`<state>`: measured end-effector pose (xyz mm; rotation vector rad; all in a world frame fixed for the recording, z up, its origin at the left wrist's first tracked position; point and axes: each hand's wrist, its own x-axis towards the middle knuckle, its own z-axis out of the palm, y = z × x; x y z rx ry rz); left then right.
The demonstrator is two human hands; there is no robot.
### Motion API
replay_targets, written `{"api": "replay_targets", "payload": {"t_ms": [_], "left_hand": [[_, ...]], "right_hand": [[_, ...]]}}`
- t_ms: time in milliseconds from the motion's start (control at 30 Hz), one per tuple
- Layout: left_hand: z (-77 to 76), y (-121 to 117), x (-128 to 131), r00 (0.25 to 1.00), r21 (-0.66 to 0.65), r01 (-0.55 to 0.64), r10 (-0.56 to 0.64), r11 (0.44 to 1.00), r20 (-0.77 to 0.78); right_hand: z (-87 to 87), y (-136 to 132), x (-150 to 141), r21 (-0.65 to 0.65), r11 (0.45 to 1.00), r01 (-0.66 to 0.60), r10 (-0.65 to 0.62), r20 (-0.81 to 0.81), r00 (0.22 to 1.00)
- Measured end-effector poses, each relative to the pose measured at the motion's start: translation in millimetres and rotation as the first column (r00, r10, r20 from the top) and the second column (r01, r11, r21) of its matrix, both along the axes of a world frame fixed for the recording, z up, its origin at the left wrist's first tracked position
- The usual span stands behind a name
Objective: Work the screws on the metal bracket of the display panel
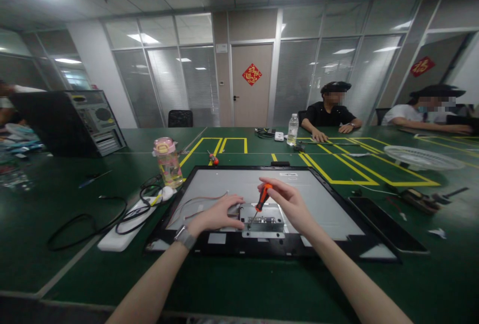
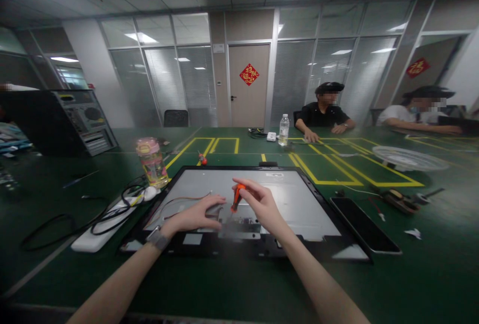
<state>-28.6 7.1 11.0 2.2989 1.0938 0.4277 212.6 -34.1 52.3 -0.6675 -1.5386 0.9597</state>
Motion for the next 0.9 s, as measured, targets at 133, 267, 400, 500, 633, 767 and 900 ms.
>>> {"api": "replay_targets", "payload": {"t_ms": [133, 267, 400, 500, 633, 767, 900], "left_hand": [[0.9, -0.1, 0.0, 1.0, -0.003, 0.002, -0.002, 1.0, -0.002], [2.7, -1.6, 0.4, 1.0, -0.011, 0.006, -0.006, 1.0, -0.002], [4.3, -3.0, 1.0, 1.0, -0.021, 0.0, 0.001, 1.0, 0.011], [3.2, -2.3, 0.5, 1.0, -0.022, 0.0, 0.0, 1.0, 0.01], [0.7, -0.9, -0.5, 1.0, -0.015, -0.001, 0.001, 1.0, 0.017], [1.1, -1.4, 0.1, 1.0, -0.016, -0.005, 0.005, 1.0, 0.003], [2.3, -2.0, 0.9, 1.0, -0.009, -0.003, 0.003, 1.0, 0.003]], "right_hand": [[0.1, 0.2, -0.4, 0.012, 1.0, -0.005, 0.005, -0.011, 1.0], [-3.0, 2.6, -1.3, 0.049, 0.998, 0.028, -0.029, 0.013, 0.999], [-4.9, 2.4, -2.7, 0.116, 0.983, 0.144, -0.15, 0.039, 0.988], [-1.6, -1.8, -3.6, 0.19, 0.964, 0.185, -0.202, 0.078, 0.976], [1.0, -5.6, -4.5, 0.203, 0.969, 0.141, -0.163, 0.096, 0.982], [-3.7, -3.0, -4.8, 0.222, 0.958, 0.184, -0.209, 0.097, 0.973], [-4.5, -3.1, -4.8, 0.221, 0.959, 0.178, -0.199, 0.079, 0.977]]}}
